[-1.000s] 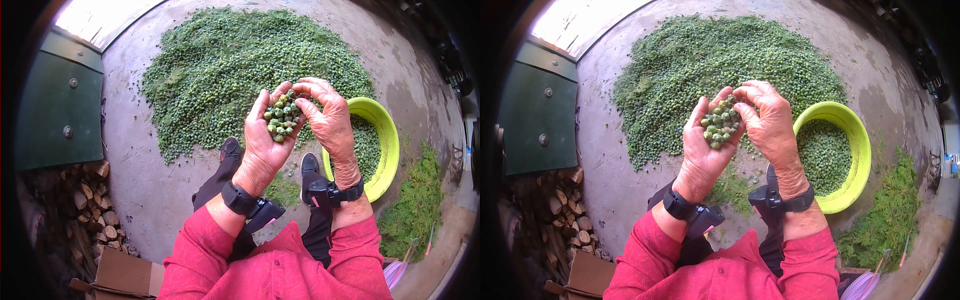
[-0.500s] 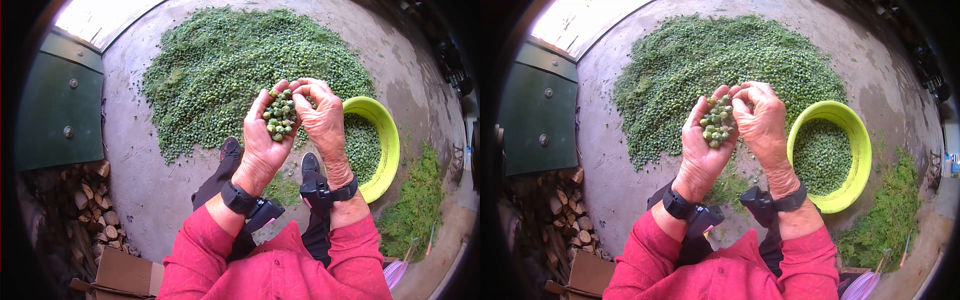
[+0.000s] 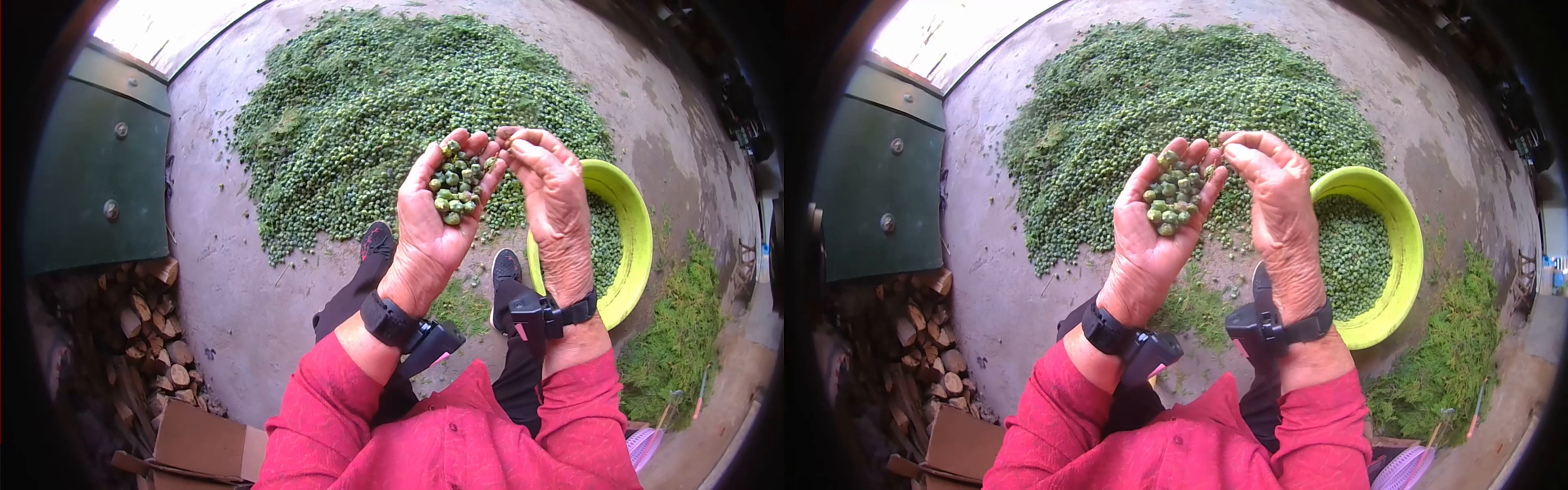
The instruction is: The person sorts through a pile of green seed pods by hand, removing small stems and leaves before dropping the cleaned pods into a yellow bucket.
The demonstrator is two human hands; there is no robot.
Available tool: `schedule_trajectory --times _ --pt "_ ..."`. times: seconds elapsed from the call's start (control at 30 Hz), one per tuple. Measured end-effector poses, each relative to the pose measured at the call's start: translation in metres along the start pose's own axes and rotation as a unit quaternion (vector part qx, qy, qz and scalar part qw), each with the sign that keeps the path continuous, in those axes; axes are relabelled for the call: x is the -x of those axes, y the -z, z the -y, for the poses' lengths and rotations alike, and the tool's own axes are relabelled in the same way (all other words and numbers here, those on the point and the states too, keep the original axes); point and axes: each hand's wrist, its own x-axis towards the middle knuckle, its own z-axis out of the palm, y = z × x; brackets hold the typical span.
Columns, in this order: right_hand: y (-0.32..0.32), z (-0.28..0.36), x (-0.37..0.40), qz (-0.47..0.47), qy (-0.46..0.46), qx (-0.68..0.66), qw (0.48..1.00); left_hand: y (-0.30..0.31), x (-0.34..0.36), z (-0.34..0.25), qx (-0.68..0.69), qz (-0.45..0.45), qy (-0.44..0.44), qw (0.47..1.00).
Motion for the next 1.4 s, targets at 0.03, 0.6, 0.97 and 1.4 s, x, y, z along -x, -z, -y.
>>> schedule_trajectory --times 0.03,0.6,0.97,1.4 --pt "0.001 0.005 0.001 0.012 0.039 0.053 0.998 -0.002 0.001 -0.001 -0.002 -0.011 -0.007 1.0" --pt "-0.006 0.003 0.001 0.076 0.206 0.431 0.876 -0.001 0.002 -0.007 -0.024 -0.023 0.002 0.999" --pt "-0.017 -0.014 0.003 0.02 0.395 0.521 0.757 0.008 0.003 -0.012 -0.009 0.008 0.038 0.999" --pt "-0.016 -0.01 0.003 0.038 0.29 0.424 0.857 0.0 0.005 -0.014 0.006 -0.033 0.02 0.999"
